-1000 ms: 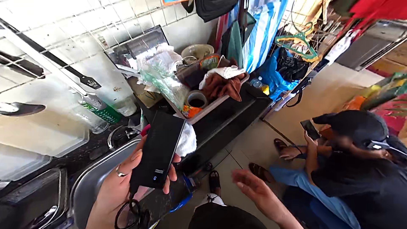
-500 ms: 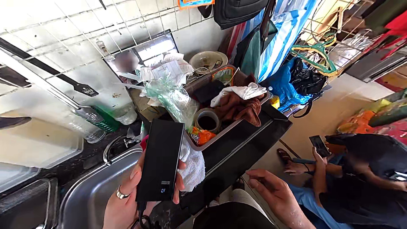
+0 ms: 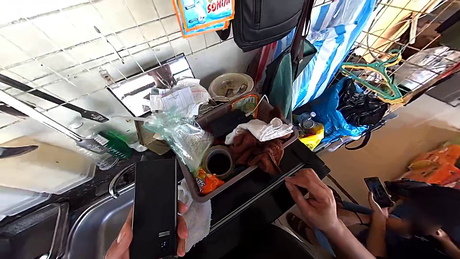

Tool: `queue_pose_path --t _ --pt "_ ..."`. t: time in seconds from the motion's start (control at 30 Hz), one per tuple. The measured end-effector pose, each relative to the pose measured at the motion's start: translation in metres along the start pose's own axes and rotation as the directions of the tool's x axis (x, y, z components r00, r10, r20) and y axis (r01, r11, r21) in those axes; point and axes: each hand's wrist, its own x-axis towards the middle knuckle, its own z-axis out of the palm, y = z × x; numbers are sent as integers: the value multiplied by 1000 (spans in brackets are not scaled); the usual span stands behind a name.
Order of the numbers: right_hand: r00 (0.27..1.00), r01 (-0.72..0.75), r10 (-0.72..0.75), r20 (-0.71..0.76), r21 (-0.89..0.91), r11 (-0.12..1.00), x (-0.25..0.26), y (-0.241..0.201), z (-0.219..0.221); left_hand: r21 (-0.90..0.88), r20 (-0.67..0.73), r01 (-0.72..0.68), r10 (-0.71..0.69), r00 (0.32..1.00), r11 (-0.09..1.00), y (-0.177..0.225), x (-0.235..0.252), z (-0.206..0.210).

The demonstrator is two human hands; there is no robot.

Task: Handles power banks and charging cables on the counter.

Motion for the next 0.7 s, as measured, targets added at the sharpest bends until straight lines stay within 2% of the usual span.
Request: queue_pose_path --t 0.13,0.27,0.7 --pt "999 -37 36 -29 -26 999 7 38 -13 13 -15 66 -66 998 998 -20 19 13" --pt "995 -95 96 -32 26 995 5 64 -14 21 -35 95 -94 995 995 -39 37 20" --pt "996 -68 66 53 23 997 7 71 -10 10 -190 61 -58 980 998 -66 59 38"
